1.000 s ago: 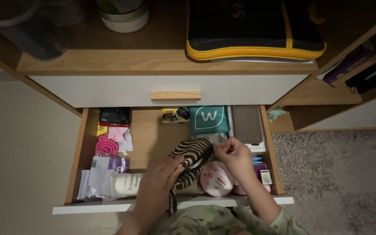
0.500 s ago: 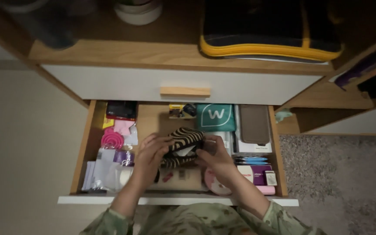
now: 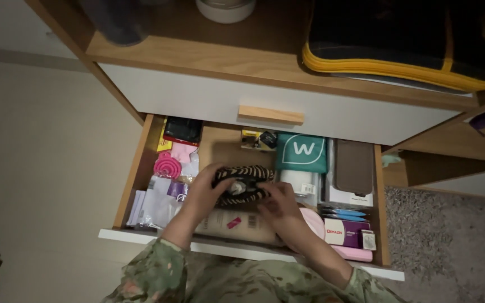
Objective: The person opens a drawer and rummages through its contents. They pick up and examine a zebra-print pouch, a white cloth, a beaded necklace, a small plastic bag, a pen, and several packaged earrings. The person handles each item individually, looking at them before placing them back in the drawer.
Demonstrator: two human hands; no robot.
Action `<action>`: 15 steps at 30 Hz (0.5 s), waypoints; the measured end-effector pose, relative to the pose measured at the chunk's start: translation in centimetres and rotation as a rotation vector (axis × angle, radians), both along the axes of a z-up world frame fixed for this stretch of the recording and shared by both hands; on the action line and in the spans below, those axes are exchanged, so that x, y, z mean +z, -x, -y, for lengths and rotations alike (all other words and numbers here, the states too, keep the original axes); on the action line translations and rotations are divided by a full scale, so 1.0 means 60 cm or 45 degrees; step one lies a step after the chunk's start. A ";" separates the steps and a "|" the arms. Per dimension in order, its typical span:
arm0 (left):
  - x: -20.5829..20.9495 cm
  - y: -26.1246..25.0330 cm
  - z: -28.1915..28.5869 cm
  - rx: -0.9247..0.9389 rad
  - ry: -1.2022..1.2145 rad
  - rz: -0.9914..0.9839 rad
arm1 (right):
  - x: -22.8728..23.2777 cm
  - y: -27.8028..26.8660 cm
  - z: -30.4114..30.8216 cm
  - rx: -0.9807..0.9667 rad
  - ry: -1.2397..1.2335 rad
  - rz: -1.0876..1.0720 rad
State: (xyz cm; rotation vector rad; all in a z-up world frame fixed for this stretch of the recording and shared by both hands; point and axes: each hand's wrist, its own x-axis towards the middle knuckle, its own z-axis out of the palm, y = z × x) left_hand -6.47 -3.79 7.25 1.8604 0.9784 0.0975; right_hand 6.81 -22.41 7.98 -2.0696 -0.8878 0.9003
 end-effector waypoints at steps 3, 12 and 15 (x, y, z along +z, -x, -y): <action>0.013 -0.005 0.005 0.038 -0.048 -0.049 | -0.037 -0.015 0.011 0.117 -0.026 0.089; -0.014 -0.008 0.004 0.193 -0.111 -0.009 | -0.074 -0.023 0.023 0.136 -0.115 0.256; -0.122 -0.005 -0.028 -0.135 -1.037 0.609 | -0.064 -0.019 0.026 0.107 -0.090 0.213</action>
